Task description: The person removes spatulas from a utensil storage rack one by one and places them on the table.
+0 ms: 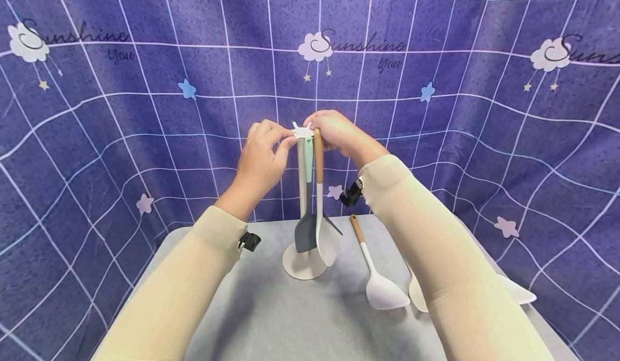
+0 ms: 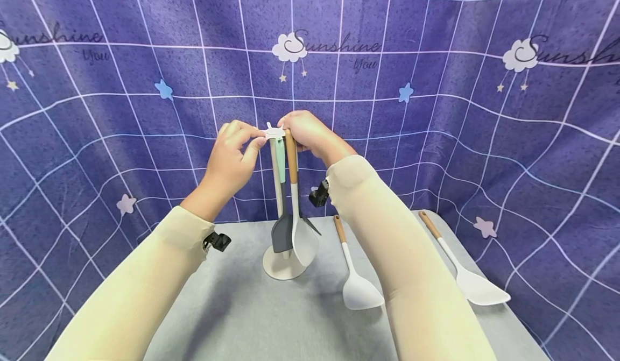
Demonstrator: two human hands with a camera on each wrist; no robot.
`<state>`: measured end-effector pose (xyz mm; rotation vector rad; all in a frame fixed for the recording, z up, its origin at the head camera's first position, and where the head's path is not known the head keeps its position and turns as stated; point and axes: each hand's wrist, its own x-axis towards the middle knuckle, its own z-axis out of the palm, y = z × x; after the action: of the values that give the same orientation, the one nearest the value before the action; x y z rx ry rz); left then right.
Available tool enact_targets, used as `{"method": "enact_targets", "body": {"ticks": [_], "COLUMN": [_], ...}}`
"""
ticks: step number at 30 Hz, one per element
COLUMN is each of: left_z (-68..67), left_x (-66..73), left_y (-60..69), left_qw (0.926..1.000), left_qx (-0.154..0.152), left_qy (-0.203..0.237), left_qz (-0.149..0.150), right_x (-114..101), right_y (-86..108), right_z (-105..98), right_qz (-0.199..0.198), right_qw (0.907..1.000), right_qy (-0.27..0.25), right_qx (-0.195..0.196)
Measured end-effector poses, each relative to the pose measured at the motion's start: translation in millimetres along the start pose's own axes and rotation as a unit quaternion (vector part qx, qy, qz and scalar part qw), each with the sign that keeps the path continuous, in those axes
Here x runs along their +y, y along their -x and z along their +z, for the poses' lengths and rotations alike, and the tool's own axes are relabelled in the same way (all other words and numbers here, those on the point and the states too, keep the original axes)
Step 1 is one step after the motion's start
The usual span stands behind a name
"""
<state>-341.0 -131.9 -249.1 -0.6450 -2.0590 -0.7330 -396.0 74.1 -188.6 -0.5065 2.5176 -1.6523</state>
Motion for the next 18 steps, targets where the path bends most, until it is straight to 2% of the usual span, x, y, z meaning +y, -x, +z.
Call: {"method": "enact_targets", "body": {"ticks": [8,18], "left_z": [2.1,3.9], "left_x": [-5.5,-13.7], "left_y": [-0.3,-0.4], "left_qw": [0.9987,0.9967], "left_qx": [-0.008,-0.007], "left_qy": [0.049,0.080], "left_qz": [0.008,0.007], "right_x": [-2.3,3.9], "right_y": [6.0,9.7], "right_z": [4.6,2.3], "right_qz": [0.004,-0.010], "right_qw": [0.9998,0.9993], "right_qy": [0.001,0.010], "right_qx": [0.020,0.035]}}
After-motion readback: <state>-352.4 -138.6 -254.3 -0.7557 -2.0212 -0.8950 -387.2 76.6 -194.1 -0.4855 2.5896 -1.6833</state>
